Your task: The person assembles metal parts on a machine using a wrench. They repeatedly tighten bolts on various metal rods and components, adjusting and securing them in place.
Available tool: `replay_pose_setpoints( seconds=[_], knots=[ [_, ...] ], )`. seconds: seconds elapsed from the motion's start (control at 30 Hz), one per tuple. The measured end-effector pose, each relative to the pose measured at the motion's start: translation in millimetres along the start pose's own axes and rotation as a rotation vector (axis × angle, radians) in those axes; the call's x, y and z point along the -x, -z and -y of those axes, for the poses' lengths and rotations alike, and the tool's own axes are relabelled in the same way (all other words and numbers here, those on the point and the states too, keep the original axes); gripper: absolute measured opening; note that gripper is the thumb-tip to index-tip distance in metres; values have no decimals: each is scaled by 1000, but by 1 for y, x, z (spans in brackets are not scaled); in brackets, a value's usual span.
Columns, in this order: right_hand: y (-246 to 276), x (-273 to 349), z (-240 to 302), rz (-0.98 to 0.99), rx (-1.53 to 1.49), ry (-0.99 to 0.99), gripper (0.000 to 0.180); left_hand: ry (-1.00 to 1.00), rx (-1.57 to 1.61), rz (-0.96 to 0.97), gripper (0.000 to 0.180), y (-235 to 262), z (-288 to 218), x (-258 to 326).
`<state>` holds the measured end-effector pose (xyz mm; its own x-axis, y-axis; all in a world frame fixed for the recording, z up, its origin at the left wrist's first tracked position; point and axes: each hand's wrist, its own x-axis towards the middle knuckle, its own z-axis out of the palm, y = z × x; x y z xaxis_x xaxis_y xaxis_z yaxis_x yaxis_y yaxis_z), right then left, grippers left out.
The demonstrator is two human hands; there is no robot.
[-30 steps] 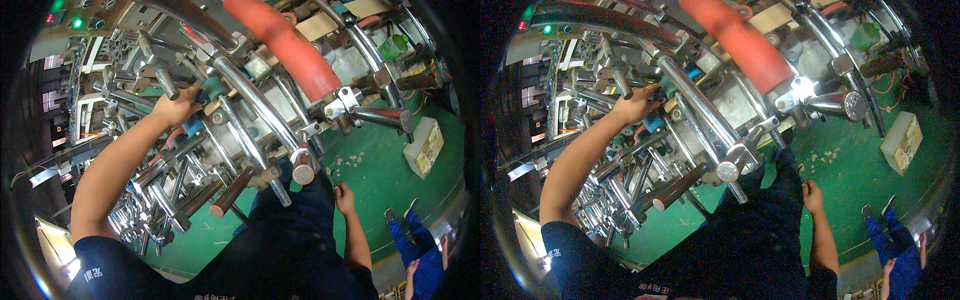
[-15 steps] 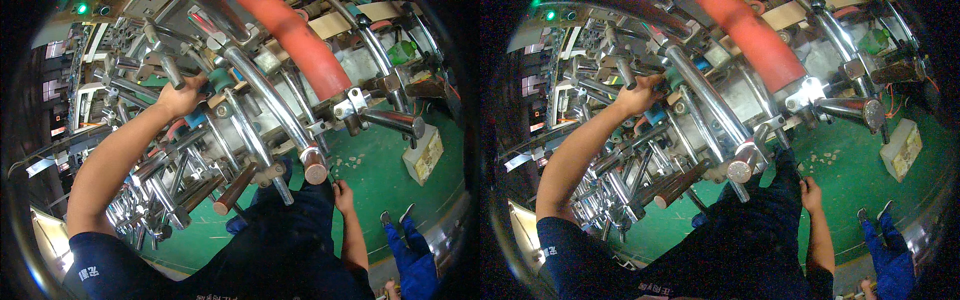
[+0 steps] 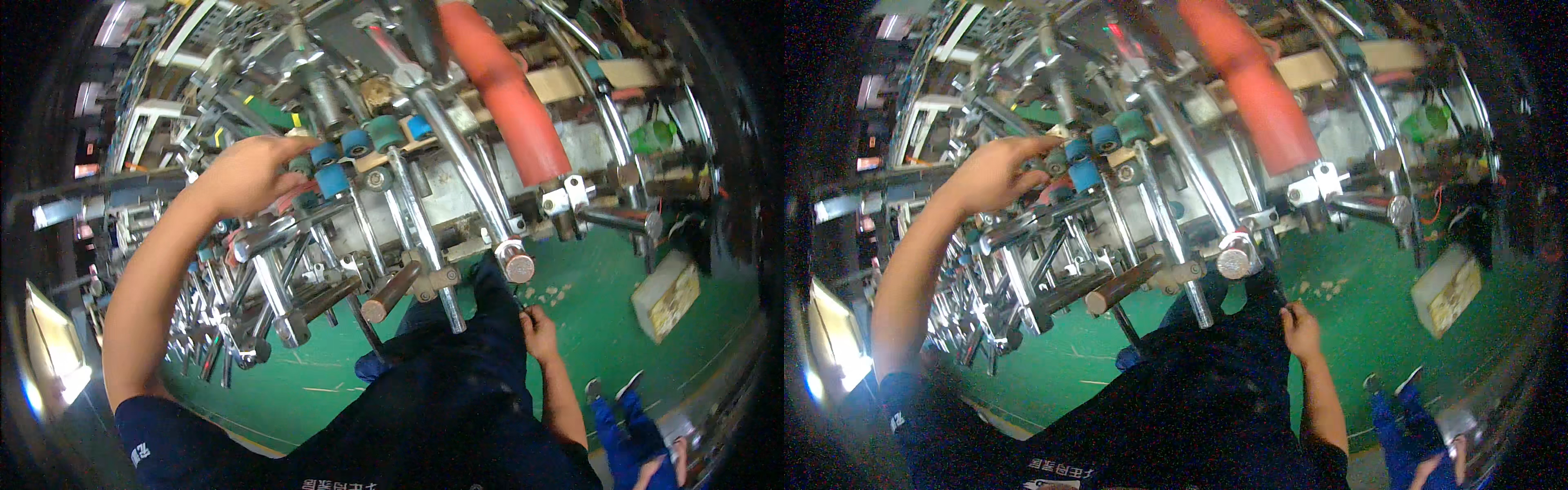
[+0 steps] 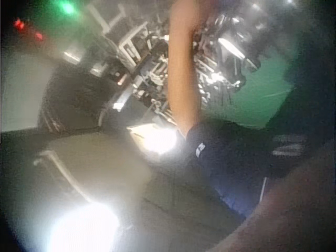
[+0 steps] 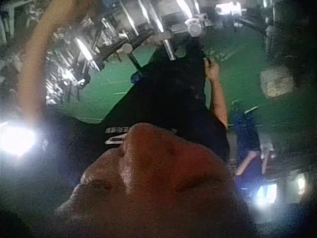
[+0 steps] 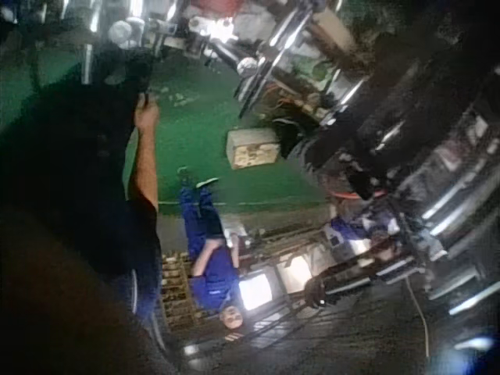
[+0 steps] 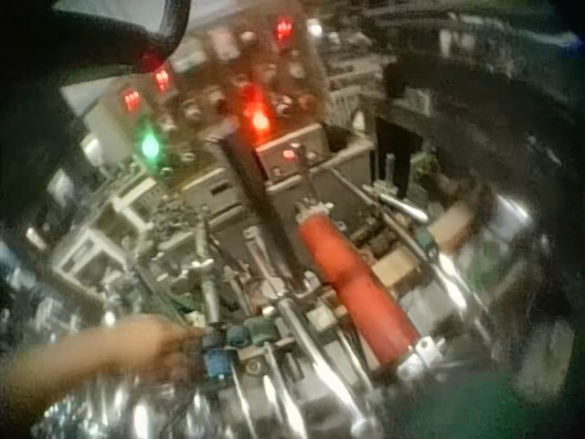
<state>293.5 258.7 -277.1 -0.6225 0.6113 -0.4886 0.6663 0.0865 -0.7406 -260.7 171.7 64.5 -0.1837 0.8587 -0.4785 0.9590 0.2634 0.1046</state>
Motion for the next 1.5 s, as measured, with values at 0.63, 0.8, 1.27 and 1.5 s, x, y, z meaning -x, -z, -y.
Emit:
replay_pose_setpoints(
  seconds=[0.63, 0.8, 1.27, 1.5],
  knots=[
    [29, -15, 365, 168, -340, 435, 22, 622, 68, -894, 54, -151, -89, 301],
    [-10, -55, 417, 164, -214, 309, 23, 683, -83, -1021, 37, -181, -70, 304],
    [-72, -199, 429, -138, 720, 764, 40, 75, -86, -1736, 27, -227, -28, 292],
    [-92, -236, 421, -196, 933, 847, 46, 66, -244, -1799, 35, -235, -21, 287]
  ],
)
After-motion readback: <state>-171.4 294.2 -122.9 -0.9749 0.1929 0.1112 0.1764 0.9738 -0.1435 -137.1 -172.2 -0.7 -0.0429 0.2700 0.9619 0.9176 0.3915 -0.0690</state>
